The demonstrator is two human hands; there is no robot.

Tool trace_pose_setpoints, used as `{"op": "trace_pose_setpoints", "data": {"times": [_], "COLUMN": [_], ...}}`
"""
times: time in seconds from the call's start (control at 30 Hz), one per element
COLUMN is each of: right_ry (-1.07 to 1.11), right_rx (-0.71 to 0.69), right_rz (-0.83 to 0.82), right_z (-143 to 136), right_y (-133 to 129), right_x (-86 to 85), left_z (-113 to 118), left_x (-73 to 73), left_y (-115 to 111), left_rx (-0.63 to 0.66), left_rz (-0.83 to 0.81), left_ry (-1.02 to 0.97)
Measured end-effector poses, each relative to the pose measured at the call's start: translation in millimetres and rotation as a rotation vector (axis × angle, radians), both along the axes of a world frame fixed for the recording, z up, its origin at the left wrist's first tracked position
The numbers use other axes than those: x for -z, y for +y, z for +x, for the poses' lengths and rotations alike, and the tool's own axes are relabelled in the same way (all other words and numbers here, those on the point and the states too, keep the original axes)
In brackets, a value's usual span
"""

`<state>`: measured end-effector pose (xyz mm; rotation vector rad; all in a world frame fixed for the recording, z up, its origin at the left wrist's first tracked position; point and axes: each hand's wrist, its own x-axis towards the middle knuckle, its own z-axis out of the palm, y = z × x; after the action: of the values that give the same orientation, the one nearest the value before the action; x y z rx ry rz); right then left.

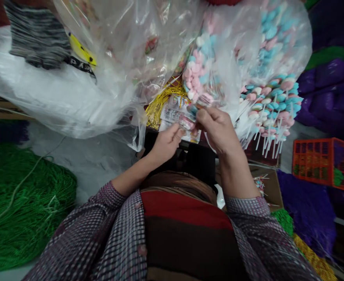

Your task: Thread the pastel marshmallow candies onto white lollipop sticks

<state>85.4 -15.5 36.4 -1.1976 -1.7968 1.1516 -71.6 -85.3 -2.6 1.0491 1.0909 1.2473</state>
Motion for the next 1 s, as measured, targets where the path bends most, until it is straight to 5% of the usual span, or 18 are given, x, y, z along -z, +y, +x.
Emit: {"op": "trace_pose_setpoints", "data": {"times": [0.17,0.3,0.47,0.73,0.87,1.0], "right_ry": [-0.56,-0.963,-1.106,-0.934,-0.528,-0.106], "right_rx": [-0.118,-0.306,-0.387,-0.278,-0.072,0.04], "right_rz": [0.356,0.433,0.455,0.46,0.399,0.123], "right_z": [-17,-32,-36,-32,-30,-33], "right_y": [61,80,82,105,119,114], "right_x": [12.5,20.0,21.0,44.9,47.6,32.5], "left_z": [-20,-29,-30,-30,-30,-31], "left_x": [-4.7,-14.7,-14.1,-9.8,-6.1,-4.0], "left_y": [8,12,13,13,12,12], "left_rx": [-0.15,-0.201,-0.21,-0.193,-0.191,-0.166], "left_rz": [-0.252,-0.348,-0.395,-0.386,-0.369,-0.351], "left_ry": [-0.598,-0.673,-0.693,-0.666,-0.626,-0.604]}}
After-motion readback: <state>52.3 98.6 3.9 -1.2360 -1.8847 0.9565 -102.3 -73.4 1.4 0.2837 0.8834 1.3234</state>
